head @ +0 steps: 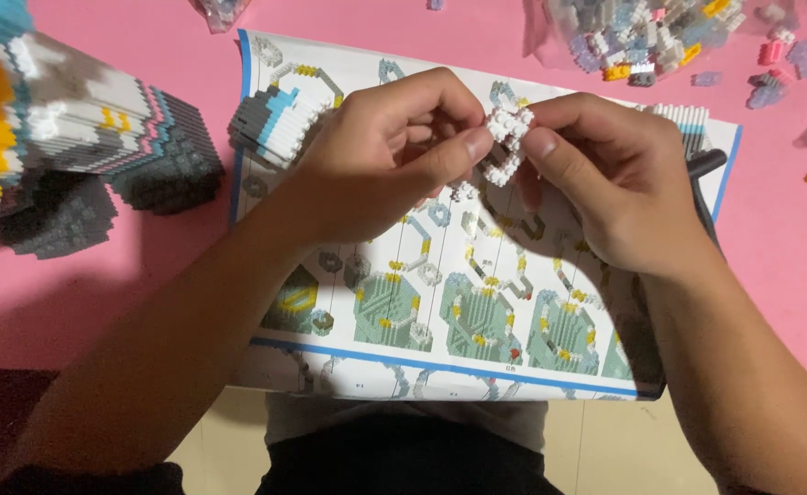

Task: The person assembles small white plastic bricks into a circular structure by hand, following a printed instruction manual on a pink table. They connect two circular pieces and continue adding bricks to form a larger ring.

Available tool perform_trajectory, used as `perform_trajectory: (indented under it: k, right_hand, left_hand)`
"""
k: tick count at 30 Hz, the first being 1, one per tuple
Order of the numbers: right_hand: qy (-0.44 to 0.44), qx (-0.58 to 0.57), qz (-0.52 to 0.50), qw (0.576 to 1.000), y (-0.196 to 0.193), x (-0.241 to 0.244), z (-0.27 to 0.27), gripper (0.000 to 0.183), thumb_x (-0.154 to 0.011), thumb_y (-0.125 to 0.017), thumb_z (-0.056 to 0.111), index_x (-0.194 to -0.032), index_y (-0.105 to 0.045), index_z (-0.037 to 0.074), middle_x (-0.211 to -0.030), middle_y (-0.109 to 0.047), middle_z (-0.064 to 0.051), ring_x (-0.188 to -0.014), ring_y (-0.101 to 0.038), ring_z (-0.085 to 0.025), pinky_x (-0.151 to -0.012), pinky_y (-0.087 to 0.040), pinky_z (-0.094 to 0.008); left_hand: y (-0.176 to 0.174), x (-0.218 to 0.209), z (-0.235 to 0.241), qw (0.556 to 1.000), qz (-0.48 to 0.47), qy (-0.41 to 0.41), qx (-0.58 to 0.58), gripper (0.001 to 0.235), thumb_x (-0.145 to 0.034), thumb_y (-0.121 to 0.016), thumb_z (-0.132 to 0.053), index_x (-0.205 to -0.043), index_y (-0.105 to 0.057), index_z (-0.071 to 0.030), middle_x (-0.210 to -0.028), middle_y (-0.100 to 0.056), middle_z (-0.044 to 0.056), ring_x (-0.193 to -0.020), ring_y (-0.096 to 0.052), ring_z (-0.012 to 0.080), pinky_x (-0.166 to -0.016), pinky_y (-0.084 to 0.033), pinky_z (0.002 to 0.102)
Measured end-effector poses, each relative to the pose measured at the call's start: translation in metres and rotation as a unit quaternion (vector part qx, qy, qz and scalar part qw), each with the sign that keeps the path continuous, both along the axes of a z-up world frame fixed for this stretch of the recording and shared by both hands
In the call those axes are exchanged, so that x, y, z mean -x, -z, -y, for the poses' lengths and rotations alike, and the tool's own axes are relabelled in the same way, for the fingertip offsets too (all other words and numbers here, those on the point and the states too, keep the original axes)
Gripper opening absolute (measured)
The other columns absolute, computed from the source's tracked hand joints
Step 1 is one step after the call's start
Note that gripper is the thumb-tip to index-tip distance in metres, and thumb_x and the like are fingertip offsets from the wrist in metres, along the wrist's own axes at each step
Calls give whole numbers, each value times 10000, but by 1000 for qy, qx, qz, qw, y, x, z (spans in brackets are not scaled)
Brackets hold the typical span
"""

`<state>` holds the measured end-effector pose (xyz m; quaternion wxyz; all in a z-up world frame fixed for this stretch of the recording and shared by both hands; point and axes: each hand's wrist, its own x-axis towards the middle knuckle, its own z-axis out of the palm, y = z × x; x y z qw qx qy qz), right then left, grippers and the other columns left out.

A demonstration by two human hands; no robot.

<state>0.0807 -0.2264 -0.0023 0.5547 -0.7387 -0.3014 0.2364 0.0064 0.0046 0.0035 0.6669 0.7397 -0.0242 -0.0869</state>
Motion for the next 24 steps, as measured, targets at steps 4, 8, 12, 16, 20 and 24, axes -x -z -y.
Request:
perform_trajectory:
  k: [4, 8, 12, 16, 20, 24]
  right_hand:
    - [0, 25, -34, 999, 0, -1, 3, 164, -1149, -560, 119, -1087, -661, 5, -754, -652, -85, -667, -579, -133, -655, -472, -275]
    - [1, 2, -79, 997, 3, -2, 6, 145, -1140, -571, 134, -1127, -657, 19, -789, -651, -89, -662, -606, -134, -615, -461, -258]
    - [-12, -36, -35, 999, 5, -3, 5, 163, -1141, -567, 88, -1230, -651, -19, -1042, -657, -107, -775, -604, -162, -738, -503, -279]
    - [15, -94, -42, 995, 6, 0, 2, 240, -1109, -603, 91, -1299, -661, -45, -1091, -705, -158, -665, -599, -163, -629, -487, -227]
    - [6, -128, -41, 991, 4, 0, 9, 212, -1101, -580, 3, -1290, -640, -74, -1250, -727, -234, -852, -677, -210, -660, -602, -245]
    - [-10, -145, -22, 989, 6, -1, 15, 166, -1072, -605, -12, -1226, -654, -55, -1172, -670, -214, -813, -672, -238, -650, -657, -263]
  left_hand:
    - [1, 2, 1, 1000, 3, 23, 9, 161, -1034, -616, -261, -988, -658, -113, -807, -598, -38, -727, -546, 63, -647, -458, 223]
    - [1, 3, -1, 999, 14, 39, -4, 178, -1031, -609, -285, -995, -655, -117, -831, -592, -44, -726, -523, 64, -638, -450, 217]
    - [3, 4, 0, 999, 35, 31, 23, 129, -1037, -633, -234, -1050, -646, -107, -869, -586, -36, -753, -534, 63, -659, -456, 213]
    - [8, 5, 4, 982, 189, 9, -18, 102, -1053, -645, -146, -1083, -659, -50, -939, -653, 30, -819, -619, 117, -709, -529, 260]
    - [10, 1, 4, 941, 331, 5, -68, 98, -1040, -726, 16, -1131, -691, 13, -968, -691, 124, -778, -631, 189, -668, -523, 290]
    - [8, 3, 4, 940, 333, -6, -77, 148, -1008, -749, 36, -1142, -687, 32, -1025, -701, 156, -808, -658, 211, -722, -565, 301]
